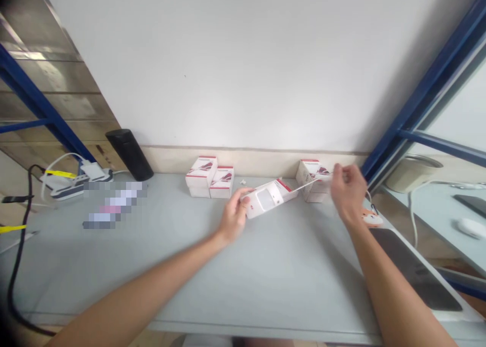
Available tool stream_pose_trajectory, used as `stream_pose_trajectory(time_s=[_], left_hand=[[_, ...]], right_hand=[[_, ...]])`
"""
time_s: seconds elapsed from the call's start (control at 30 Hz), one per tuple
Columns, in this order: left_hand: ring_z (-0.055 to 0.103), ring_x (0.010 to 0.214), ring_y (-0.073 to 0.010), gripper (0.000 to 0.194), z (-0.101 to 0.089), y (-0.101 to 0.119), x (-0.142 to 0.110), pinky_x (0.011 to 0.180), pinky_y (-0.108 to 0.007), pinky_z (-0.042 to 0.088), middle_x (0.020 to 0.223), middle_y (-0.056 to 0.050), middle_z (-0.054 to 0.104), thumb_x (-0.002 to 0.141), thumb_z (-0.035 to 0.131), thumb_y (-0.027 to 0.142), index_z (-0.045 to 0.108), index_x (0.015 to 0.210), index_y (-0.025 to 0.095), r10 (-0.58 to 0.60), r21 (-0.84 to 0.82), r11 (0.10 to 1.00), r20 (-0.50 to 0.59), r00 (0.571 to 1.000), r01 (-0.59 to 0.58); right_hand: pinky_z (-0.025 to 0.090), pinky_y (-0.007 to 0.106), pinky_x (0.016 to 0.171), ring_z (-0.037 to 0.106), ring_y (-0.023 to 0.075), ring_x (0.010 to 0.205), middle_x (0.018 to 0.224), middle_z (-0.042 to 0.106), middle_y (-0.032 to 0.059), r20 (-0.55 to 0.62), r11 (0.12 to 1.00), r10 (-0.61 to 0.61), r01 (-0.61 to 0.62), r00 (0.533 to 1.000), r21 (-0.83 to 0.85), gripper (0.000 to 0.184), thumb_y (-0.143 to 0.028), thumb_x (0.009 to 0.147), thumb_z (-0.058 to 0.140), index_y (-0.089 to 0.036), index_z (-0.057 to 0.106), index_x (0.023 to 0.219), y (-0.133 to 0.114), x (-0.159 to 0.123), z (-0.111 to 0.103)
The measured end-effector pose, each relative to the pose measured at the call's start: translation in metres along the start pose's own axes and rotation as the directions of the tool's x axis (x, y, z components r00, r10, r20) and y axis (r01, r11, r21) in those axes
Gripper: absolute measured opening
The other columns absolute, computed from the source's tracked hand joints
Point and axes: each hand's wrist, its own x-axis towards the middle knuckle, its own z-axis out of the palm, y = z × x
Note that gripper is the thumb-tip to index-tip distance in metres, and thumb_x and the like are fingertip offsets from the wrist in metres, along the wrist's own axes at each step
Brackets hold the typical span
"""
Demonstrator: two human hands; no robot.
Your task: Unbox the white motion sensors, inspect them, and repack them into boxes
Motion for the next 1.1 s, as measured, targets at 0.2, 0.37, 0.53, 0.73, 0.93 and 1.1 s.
stream_pose_trajectory(time_s=[0.2, 0.37, 0.53, 0.73, 0.93, 1.1], left_hand=[[0.063, 0.091, -0.0204, 0.043, 0.002, -0.002, 0.003, 0.08, -0.03, 0.049, 0.106, -0.007, 0.071, 0.107, 0.041, 0.057, 0.063, 0.117, 0.021, -0.01, -0.059, 0.998, -0.128, 0.992, 0.002], [0.063, 0.094, -0.0209, 0.045, 0.002, -0.007, 0.006, 0.082, -0.03, 0.051, 0.106, -0.007, 0.069, 0.106, 0.041, 0.06, 0.064, 0.116, 0.022, -0.059, -0.113, 0.993, -0.13, 0.99, 0.044], [0.058, 0.07, -0.0155, 0.048, 0.008, -0.009, 0.006, 0.06, -0.025, 0.047, 0.09, -0.004, 0.065, 0.103, 0.046, 0.065, 0.063, 0.117, 0.022, -0.144, -0.204, 0.972, -0.118, 0.983, 0.118], [0.06, 0.063, -0.0136, 0.055, 0.008, -0.006, 0.01, 0.06, -0.027, 0.05, 0.089, -0.002, 0.066, 0.1, 0.053, 0.065, 0.051, 0.137, 0.023, -0.155, -0.277, 0.955, -0.16, 0.975, 0.106], [0.07, 0.077, -0.0162, 0.069, -0.002, -0.003, 0.021, 0.075, -0.033, 0.059, 0.127, -0.012, 0.066, 0.099, 0.063, 0.06, 0.04, 0.155, 0.026, -0.077, -0.37, 0.929, -0.162, 0.984, 0.012], [0.072, 0.08, -0.0168, 0.065, -0.002, 0.006, 0.017, 0.077, -0.034, 0.06, 0.136, -0.012, 0.062, 0.1, 0.062, 0.058, 0.043, 0.155, 0.028, -0.033, -0.388, 0.921, -0.094, 0.995, -0.006]], right_hand=[[0.04, 0.03, 0.063, 0.054, 0.0172, 0.063, 0.071, 0.064, 0.0008, 0.249, 0.985, -0.174, 0.171, 0.953, 0.031, 0.037, -0.057, 0.092, 0.064, -0.022, 0.066, 0.08, -0.024, -0.05, 0.02], [0.032, 0.028, 0.054, 0.045, 0.0156, 0.057, 0.064, 0.057, -0.0011, 0.574, 0.983, -0.108, 0.001, 0.812, 0.182, 0.042, -0.063, 0.088, 0.068, -0.023, 0.063, 0.075, -0.033, -0.084, 0.026], [0.041, 0.029, 0.063, 0.059, 0.0186, 0.071, 0.081, 0.069, 0.002, 0.644, 0.979, -0.146, 0.015, 0.751, 0.205, 0.046, -0.067, 0.096, 0.058, -0.023, 0.067, 0.084, -0.029, -0.078, 0.028], [0.049, 0.048, 0.094, 0.068, 0.0366, 0.115, 0.127, 0.075, 0.0109, 0.523, 0.932, -0.152, 0.297, 0.839, -0.206, 0.048, -0.061, 0.097, 0.054, -0.027, 0.072, 0.127, -0.004, -0.066, 0.038], [0.051, 0.05, 0.1, 0.069, 0.0362, 0.117, 0.13, 0.074, 0.0101, 0.662, 0.922, -0.129, 0.335, 0.738, -0.193, 0.044, -0.054, 0.097, 0.056, -0.027, 0.073, 0.127, 0.012, -0.065, 0.046], [0.054, 0.045, 0.087, 0.067, 0.026, 0.087, 0.13, 0.07, 0.0093, 0.611, 0.933, -0.246, 0.354, 0.752, -0.06, 0.047, -0.057, 0.097, 0.056, -0.03, 0.07, 0.133, -0.01, -0.065, 0.036]])
